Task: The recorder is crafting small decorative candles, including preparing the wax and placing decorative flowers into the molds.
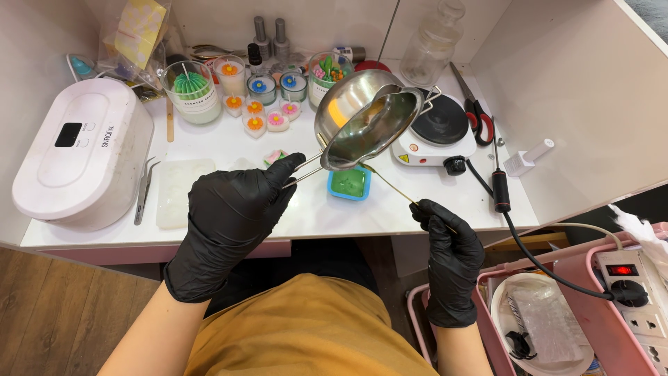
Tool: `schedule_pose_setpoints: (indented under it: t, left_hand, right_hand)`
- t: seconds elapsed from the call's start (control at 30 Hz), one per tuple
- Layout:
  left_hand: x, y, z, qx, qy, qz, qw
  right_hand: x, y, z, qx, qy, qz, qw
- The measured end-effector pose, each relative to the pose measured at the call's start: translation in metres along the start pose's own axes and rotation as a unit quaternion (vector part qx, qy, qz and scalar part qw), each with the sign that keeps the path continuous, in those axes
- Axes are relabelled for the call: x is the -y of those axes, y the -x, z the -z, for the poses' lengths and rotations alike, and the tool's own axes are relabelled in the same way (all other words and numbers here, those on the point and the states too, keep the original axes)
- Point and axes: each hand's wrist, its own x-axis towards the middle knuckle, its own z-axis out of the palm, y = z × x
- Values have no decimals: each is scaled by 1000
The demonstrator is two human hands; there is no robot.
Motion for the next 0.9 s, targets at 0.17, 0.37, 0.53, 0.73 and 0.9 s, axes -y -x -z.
schedule_pose_setpoints:
  t: [0.17, 0.37, 0.53, 0.73, 0.9]
  left_hand:
    - [1, 1, 0, 6, -12, 0, 1000]
    - [1, 2, -1, 0, 2, 9, 1000]
    - [0, 3, -2, 3, 10, 11, 1000]
    - [3, 3, -2, 3, -5, 12, 1000]
    - [5, 5, -5, -4, 8, 10, 1000]
  right_hand:
    - [1, 0, 1, 6, 10, 17, 1000]
    - [4, -2, 1, -18, 17, 4, 1000]
    - [-1, -1, -1, 0, 1, -2, 1000]
    - [-2, 1, 1, 20, 16, 0, 1000]
    - [1, -2, -2, 2, 12, -7, 1000]
